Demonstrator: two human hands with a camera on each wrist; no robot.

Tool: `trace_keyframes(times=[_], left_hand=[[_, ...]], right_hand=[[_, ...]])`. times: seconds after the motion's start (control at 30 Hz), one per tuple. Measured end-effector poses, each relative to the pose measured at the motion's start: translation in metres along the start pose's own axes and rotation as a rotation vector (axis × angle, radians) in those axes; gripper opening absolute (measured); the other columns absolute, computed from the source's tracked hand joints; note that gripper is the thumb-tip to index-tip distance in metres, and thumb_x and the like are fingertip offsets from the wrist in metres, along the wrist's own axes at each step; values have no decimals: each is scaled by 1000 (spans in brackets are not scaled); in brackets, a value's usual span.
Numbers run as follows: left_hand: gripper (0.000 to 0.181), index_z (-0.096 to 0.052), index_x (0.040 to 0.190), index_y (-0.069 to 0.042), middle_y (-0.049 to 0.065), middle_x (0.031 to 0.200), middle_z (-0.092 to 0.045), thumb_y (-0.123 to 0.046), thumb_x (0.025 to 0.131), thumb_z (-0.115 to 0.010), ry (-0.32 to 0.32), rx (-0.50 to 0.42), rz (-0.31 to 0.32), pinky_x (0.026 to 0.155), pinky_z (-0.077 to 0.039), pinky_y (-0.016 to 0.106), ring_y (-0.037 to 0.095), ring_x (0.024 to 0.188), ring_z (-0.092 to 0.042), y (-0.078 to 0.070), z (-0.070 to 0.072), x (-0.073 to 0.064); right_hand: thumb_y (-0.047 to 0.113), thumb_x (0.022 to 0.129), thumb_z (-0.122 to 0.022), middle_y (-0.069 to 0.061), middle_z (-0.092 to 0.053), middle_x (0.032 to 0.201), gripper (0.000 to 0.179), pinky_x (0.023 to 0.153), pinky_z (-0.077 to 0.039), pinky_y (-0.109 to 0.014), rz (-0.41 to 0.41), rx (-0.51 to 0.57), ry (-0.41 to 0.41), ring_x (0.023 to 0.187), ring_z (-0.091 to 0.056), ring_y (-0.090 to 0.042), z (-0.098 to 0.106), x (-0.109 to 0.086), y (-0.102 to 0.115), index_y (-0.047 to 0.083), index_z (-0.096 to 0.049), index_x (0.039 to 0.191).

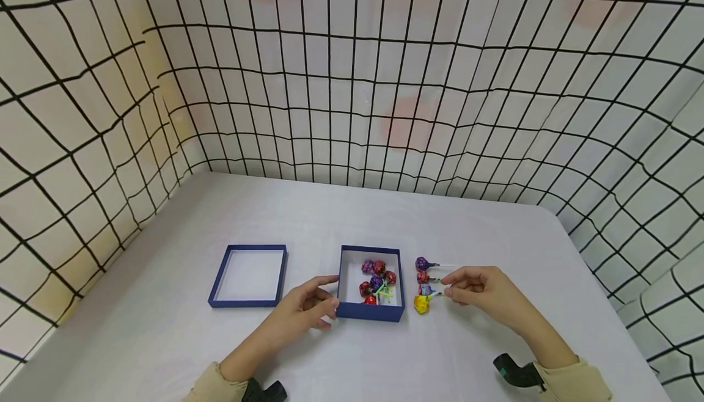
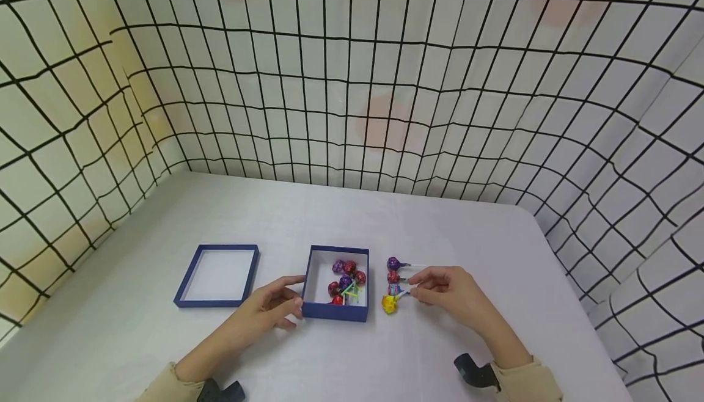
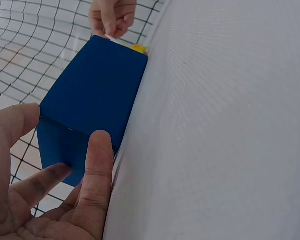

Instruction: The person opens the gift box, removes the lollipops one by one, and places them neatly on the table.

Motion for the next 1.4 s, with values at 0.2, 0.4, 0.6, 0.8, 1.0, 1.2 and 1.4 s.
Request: trace_keyframes(times=[0.2, 0.4, 0.6, 0.8, 1.0, 1.2, 1.4], left_hand=[[59, -46, 160, -3, 19, 118, -70, -26, 109, -66, 1, -1, 3, 81, -68, 30, 24, 99, -72, -1, -1, 0], [60, -46, 160, -3, 20, 119, -70, -27, 109, -66, 2, 6, 2, 81, -68, 30, 25, 99, -72, -2, -1, 0], [59, -46, 160, -2, 20, 118, -70, -26, 109, -66, 6, 8, -5, 81, -68, 30, 25, 99, -72, -1, 0, 0], [59, -46, 160, -3, 18, 117, -70, -26, 109, -66, 3, 6, 1, 81, -68, 30, 24, 99, -72, -1, -1, 0], [59, -47, 159, -2, 19, 117, -71, -26, 109, -67, -1, 6, 1, 80, -68, 30, 24, 99, -72, -1, -1, 0], [59, -46, 159, -2, 20, 118, -70, -25, 109, -66, 2, 7, -6, 81, -68, 30, 25, 100, -72, 0, -1, 0], [59, -46, 159, -2, 20, 118, -70, -25, 109, -66, 5, 8, -9, 81, -68, 30, 25, 100, -72, 0, 0, 1]], right_hand=[[19, 100, -77, -12, -79, 95, 21, 72, -64, -27, 0, -31, 0, 77, -69, -15, 0, -6, -3, 0, -78, 109], [23, 101, -77, -9, -80, 94, 23, 71, -63, -25, -76, -6, -6, 79, -69, -10, 0, -9, -15, 0, -78, 105], [22, 101, -77, -7, -81, 90, 25, 66, -63, -22, -136, 7, -48, 74, -70, -9, -4, -12, -37, -3, -78, 103], [25, 99, -80, -1, -78, 80, 21, 61, -60, -22, -163, -108, -129, 68, -66, -8, -6, -16, -45, 5, -80, 95], [28, 96, -82, 3, -68, 69, 19, 56, -51, -21, -178, -217, -153, 64, -58, -10, -8, -18, -39, 11, -81, 89], [34, 94, -85, 5, -64, 64, 22, 57, -44, -22, -178, -278, -138, 62, -56, -10, -9, -16, -34, 16, -81, 82], [33, 93, -85, 6, -67, 66, 19, 55, -44, -21, -154, -307, -108, 62, -55, -9, -5, -16, -29, 15, -84, 85]])
Point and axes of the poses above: each hand's wrist, its own x-axis towards the middle knuckle, its own z-axis out of the back of the hand, y = z × x, the point moved 2 cm from there along x, towards the middle knuckle
